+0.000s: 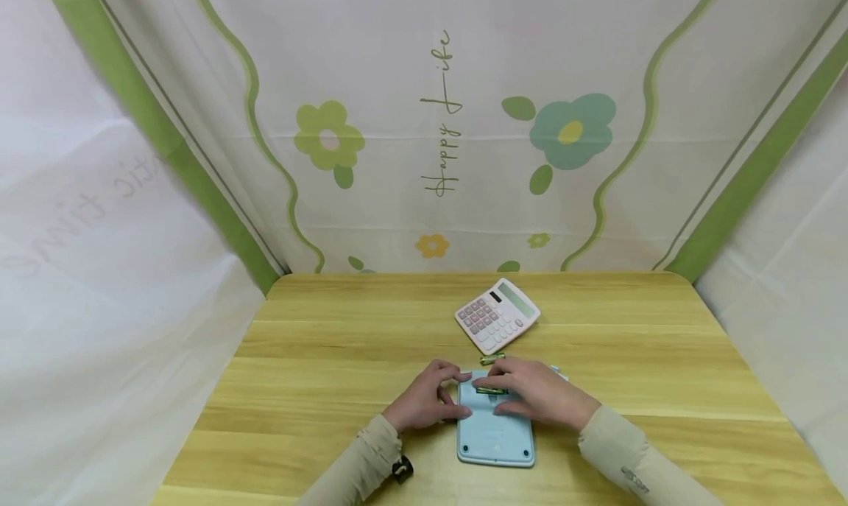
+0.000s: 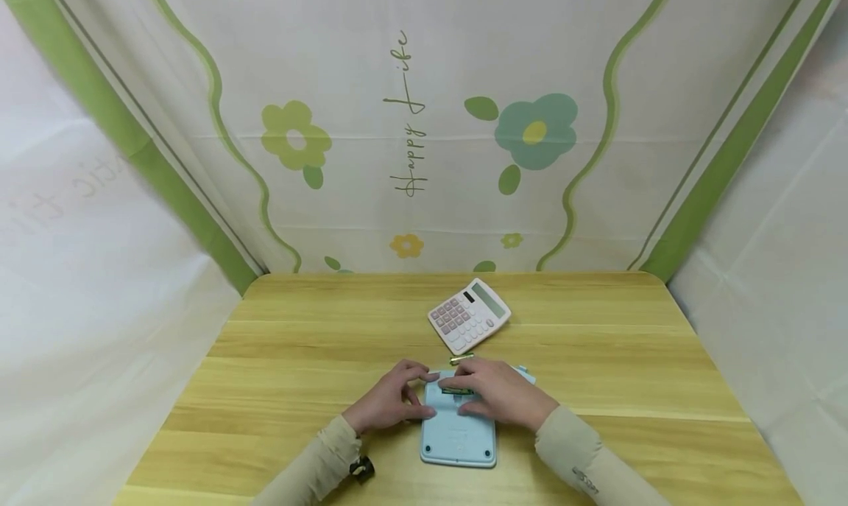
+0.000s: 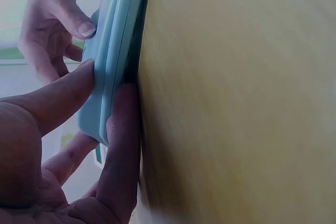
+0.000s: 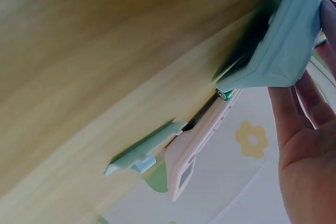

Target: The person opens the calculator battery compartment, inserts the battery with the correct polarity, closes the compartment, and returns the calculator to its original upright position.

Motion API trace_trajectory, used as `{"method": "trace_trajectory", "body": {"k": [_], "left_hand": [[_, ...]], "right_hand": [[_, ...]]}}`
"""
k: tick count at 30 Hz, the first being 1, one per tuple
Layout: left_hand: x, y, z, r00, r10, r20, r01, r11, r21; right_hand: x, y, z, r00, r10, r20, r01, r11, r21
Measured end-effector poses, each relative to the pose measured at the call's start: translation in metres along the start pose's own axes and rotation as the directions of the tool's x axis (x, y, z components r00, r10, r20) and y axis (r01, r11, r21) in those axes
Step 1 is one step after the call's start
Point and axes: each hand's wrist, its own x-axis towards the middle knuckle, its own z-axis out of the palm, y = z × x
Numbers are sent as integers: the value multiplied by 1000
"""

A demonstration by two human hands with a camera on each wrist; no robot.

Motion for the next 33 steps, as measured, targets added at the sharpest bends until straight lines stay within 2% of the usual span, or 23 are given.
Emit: {"method": "trace_trajectory", "body": {"k": [12,18,22,29,33], "left_hand": [[-2,2,-2,1000,0,5,0,1000,-2],[-2,3,-3,1000,0,0,0,1000,0],[-2,3,-3,1000,-4,-2,4,1000,0],[0,2,-1,1000,6,2,-6,1000,10],[0,1,1,1000,1,1,-1,1000,13]], "right_hand": [[2,0,3,1000,-5,15,6,1000,-20],[1,0,2,999,-34,-9,34,999,-36],[0,0,3,1000,-25,-6,25,999,-34],[-8,-3,7,1000,-26,-17,24,994,-109],[-10,-5,9,1000,5,-3,-5,992,-127]]}}
